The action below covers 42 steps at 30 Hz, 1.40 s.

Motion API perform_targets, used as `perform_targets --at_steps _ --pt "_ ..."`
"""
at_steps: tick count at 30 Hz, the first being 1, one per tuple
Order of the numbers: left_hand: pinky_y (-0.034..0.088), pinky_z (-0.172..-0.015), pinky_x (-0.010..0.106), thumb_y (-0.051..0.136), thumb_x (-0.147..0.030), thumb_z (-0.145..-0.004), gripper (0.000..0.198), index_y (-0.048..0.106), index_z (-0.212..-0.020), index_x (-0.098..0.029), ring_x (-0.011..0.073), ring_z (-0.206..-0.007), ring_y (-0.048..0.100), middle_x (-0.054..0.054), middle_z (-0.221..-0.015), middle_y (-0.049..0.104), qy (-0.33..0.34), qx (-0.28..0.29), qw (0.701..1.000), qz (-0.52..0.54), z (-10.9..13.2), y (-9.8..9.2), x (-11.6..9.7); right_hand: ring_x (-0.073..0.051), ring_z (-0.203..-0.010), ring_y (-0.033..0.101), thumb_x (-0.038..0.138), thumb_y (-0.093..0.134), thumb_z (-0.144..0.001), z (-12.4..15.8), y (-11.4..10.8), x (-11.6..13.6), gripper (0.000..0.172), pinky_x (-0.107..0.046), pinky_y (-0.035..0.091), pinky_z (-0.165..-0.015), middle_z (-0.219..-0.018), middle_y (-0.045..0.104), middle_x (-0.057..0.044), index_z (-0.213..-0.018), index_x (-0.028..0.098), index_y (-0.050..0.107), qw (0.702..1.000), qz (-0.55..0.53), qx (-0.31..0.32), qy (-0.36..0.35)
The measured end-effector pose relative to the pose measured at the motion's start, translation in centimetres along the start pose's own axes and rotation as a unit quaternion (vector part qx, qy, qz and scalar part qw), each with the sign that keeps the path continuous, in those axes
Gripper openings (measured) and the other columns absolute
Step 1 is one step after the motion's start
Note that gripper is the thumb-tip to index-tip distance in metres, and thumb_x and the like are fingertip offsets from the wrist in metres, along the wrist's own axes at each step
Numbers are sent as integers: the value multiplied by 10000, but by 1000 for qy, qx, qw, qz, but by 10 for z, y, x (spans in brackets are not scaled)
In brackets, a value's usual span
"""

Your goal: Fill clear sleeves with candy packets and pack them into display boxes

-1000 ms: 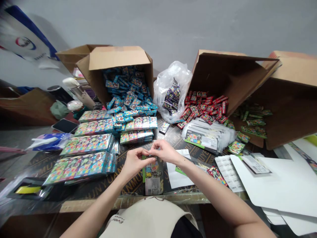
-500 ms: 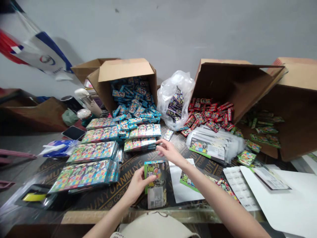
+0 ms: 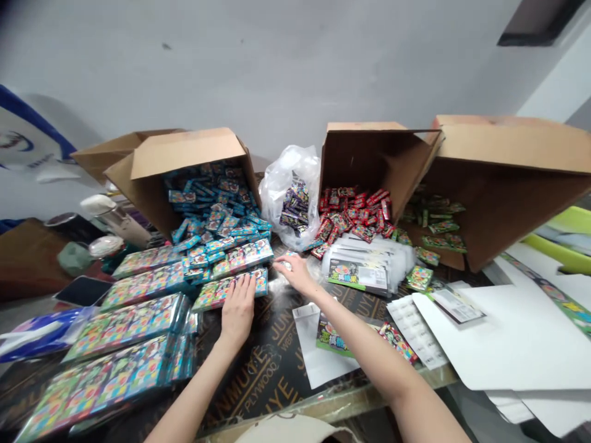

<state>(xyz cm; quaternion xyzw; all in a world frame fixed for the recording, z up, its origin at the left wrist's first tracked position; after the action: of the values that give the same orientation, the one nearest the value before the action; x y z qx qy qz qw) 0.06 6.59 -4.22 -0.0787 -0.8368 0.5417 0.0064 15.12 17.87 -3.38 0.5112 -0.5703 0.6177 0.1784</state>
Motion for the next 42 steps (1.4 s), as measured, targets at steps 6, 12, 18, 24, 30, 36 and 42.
perform_targets --at_steps 6,12,18,24,30,36,42 --pt "281 -1023 505 260 -4 -794 513 398 -1284 -64 288 -1286 279 196 -1326 409 15 1 999 -39 -12 30 16 -375 -1225 242 378 788 -459 52 -107 -92 903 -527 188 -924 -1330 332 -166 -1265 264 399 904 411 -10 118" --pt "268 -1027 515 353 -92 -835 415 455 -1237 -91 289 -1278 300 186 -1322 419 23 -31 999 15 -3 16 10 -365 -1008 411 407 774 -413 64 -156 -121 738 -474 281 -797 -1064 468 -166 -1046 168 479 885 441 -33 142" --pt "270 -1032 500 437 -165 -834 299 572 -1101 -169 260 -1264 333 135 -1301 459 82 -29 991 103 29 -10 -19 -236 -788 511 260 653 -613 50 -158 -109 279 -317 332 -696 -777 566 -61 -837 171 513 921 371 -56 101" --pt "293 -1025 466 550 -302 -781 314 603 -1065 -179 267 -1201 415 120 -1249 513 -59 -3 950 306 39 -14 -3 -156 -628 531 227 549 -719 49 -177 -64 53 -252 367 -605 -657 586 -18 -721 175 538 946 292 -102 99" --pt "283 -1032 403 495 -541 -761 626 413 -1278 -198 244 -1218 404 95 -1293 481 -245 96 618 741 17 -29 -34 -106 -493 474 391 559 -742 70 -113 32 209 -222 379 -512 -574 520 45 -788 206 475 989 -99 -84 66" --pt "411 -889 423 391 -639 -756 670 501 -1198 -147 285 -1007 572 115 -1081 628 -300 166 294 892 28 -39 -79 -170 -733 529 365 652 -666 109 -2 54 294 -314 437 -690 -797 548 -15 -848 196 496 973 -124 -173 89" --pt "460 -753 345 489 -579 -726 598 574 -1098 -120 251 -831 626 118 -923 667 -309 244 316 863 60 -39 -60 -233 -1015 448 325 718 -624 110 -3 73 547 -377 352 -880 -1059 512 -63 -1097 220 464 976 37 -201 -79"
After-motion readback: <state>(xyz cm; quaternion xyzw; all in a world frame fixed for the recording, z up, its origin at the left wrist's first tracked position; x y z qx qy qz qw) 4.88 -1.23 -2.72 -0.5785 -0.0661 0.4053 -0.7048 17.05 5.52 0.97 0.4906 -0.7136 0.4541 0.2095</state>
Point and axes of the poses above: each hand's wrist, its own z-axis away from the middle knuckle, its own y-axis out of the palm, x = y × z, the point moved 3 cm from there along -z, towards the middle knuckle
